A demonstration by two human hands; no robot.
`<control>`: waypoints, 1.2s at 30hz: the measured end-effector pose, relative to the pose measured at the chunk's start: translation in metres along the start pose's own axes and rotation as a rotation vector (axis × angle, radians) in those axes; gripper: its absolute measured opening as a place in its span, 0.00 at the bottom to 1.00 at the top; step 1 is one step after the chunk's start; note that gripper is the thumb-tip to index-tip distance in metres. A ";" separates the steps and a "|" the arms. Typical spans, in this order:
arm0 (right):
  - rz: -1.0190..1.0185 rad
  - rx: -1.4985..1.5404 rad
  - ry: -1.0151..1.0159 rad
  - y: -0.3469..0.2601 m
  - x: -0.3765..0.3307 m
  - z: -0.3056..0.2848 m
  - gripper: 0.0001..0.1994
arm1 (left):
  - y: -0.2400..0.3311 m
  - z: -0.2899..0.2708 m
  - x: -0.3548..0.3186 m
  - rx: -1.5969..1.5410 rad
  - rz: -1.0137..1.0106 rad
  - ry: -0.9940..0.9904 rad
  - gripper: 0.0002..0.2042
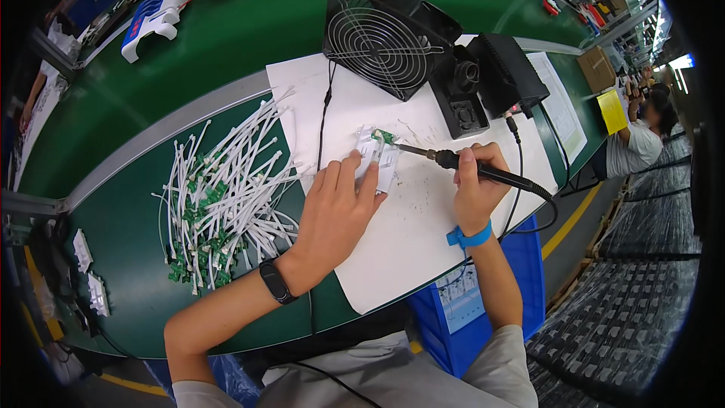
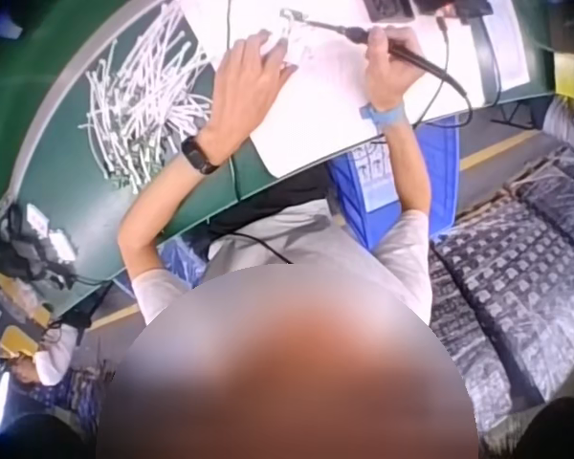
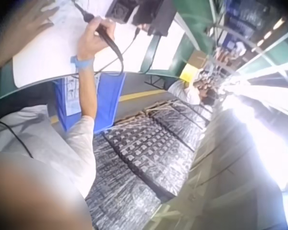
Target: Soldering components onto small circuit boards on an assembly line.
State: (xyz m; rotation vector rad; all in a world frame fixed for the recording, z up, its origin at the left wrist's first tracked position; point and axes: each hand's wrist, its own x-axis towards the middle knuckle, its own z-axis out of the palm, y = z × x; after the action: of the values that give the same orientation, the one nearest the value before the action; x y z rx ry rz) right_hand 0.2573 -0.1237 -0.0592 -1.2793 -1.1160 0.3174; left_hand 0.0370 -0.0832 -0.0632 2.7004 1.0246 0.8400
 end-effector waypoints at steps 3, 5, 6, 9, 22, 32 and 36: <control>-0.027 -0.037 0.021 -0.001 0.000 -0.002 0.10 | 0.000 0.000 0.000 -0.001 -0.002 -0.006 0.23; 0.013 0.008 0.053 -0.003 0.001 -0.005 0.10 | 0.000 0.000 0.000 -0.002 -0.002 -0.006 0.23; 0.007 0.045 0.087 -0.004 0.001 -0.007 0.10 | 0.000 0.000 -0.001 -0.006 0.010 -0.016 0.22; -0.054 0.017 0.145 -0.003 0.008 -0.013 0.11 | -0.001 0.000 -0.001 -0.009 0.019 -0.019 0.21; -0.226 -0.396 0.379 -0.009 0.098 -0.035 0.10 | -0.003 0.006 -0.004 0.027 0.038 0.032 0.22; 0.028 -0.410 0.116 0.032 0.107 0.006 0.11 | -0.005 0.011 -0.007 0.057 0.070 0.072 0.21; 0.090 -0.313 -0.005 0.019 0.106 -0.002 0.11 | -0.007 0.010 -0.006 -0.018 0.055 0.056 0.19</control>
State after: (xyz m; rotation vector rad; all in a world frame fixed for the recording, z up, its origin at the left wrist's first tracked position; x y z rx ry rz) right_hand 0.3166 -0.0411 -0.0244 -1.6090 -1.1452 0.2171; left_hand 0.0354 -0.0809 -0.0764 2.7165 0.9531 0.9342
